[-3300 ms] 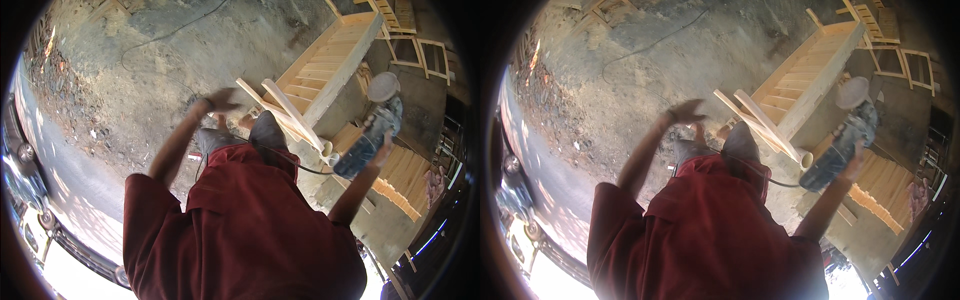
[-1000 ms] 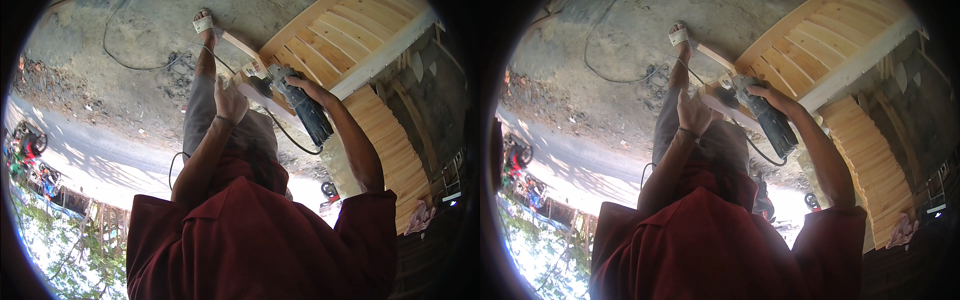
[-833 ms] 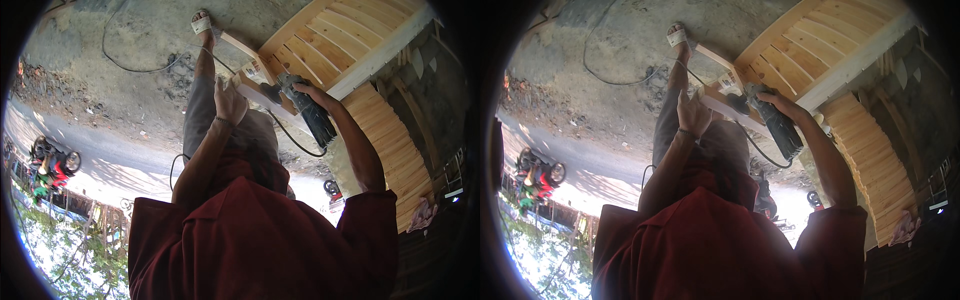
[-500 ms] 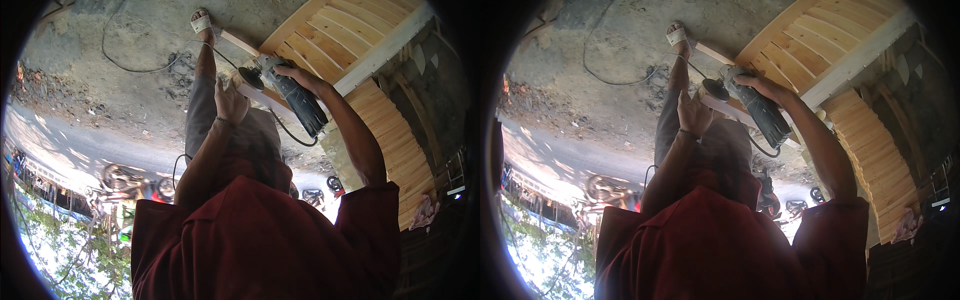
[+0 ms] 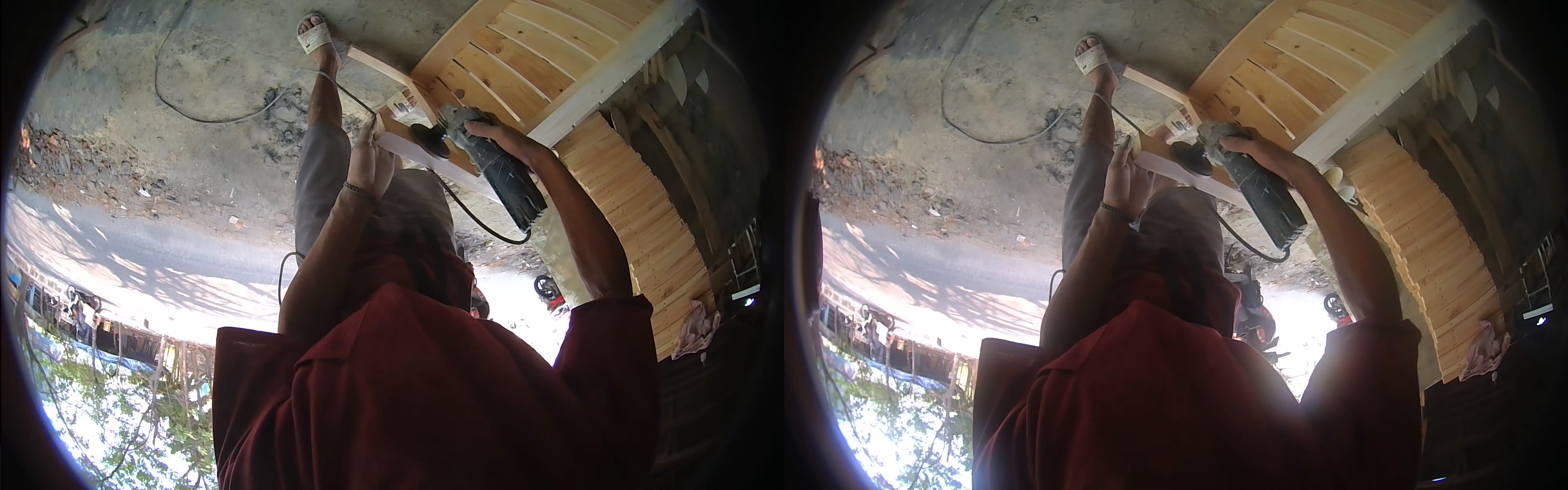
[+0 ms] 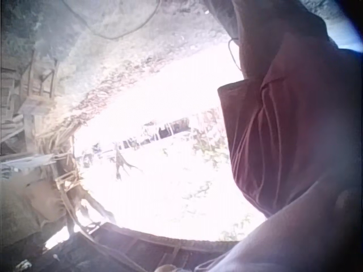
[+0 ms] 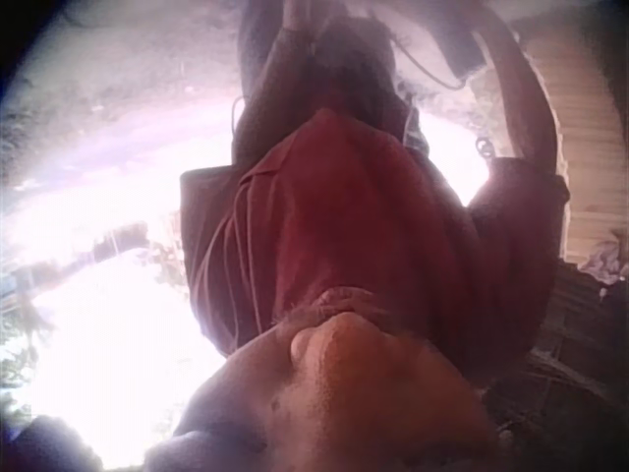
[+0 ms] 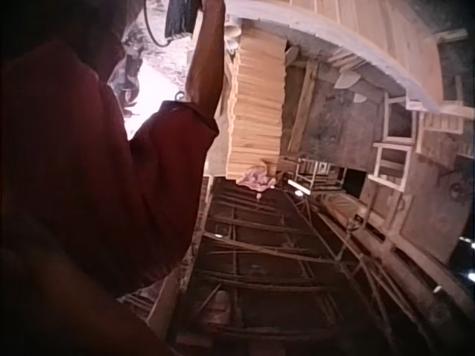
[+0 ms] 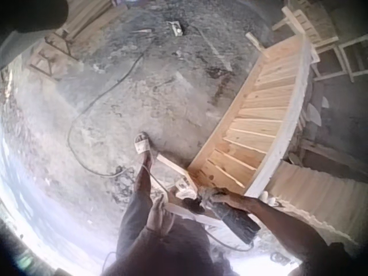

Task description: The person sands the surface of a wooden bench using a hand-held power sander, moving it across different sections of the seat and backrest.

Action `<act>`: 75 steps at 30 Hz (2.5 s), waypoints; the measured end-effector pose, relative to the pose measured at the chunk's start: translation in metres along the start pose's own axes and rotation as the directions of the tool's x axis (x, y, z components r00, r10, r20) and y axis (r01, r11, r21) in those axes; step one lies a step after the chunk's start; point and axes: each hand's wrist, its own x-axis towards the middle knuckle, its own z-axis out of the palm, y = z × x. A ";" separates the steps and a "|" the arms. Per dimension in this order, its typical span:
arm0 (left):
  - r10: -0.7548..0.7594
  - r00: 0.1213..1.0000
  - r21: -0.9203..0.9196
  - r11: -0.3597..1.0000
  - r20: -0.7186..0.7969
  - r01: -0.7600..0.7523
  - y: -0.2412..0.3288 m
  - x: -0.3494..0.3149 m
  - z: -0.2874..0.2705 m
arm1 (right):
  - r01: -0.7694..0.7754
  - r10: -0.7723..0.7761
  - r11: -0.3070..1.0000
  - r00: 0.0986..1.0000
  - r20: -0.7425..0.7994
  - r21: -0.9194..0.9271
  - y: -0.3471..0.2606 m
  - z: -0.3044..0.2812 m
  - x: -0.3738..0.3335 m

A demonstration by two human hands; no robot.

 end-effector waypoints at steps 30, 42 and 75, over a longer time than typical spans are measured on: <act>-0.006 0.999 -0.021 1.000 -0.050 0.005 0.001 0.000 -0.002 | -0.175 0.180 0.981 0.982 -0.049 0.088 0.052 -0.037 0.005; 0.041 0.992 0.028 0.999 -0.119 -0.038 0.002 -0.006 0.009 | -0.165 0.173 0.978 0.984 -0.046 0.129 0.049 -0.026 -0.012; -0.102 0.986 -0.245 0.960 0.132 0.132 0.016 -0.010 -0.008 | 0.017 -0.016 0.998 1.000 0.009 -0.064 -0.060 0.033 0.007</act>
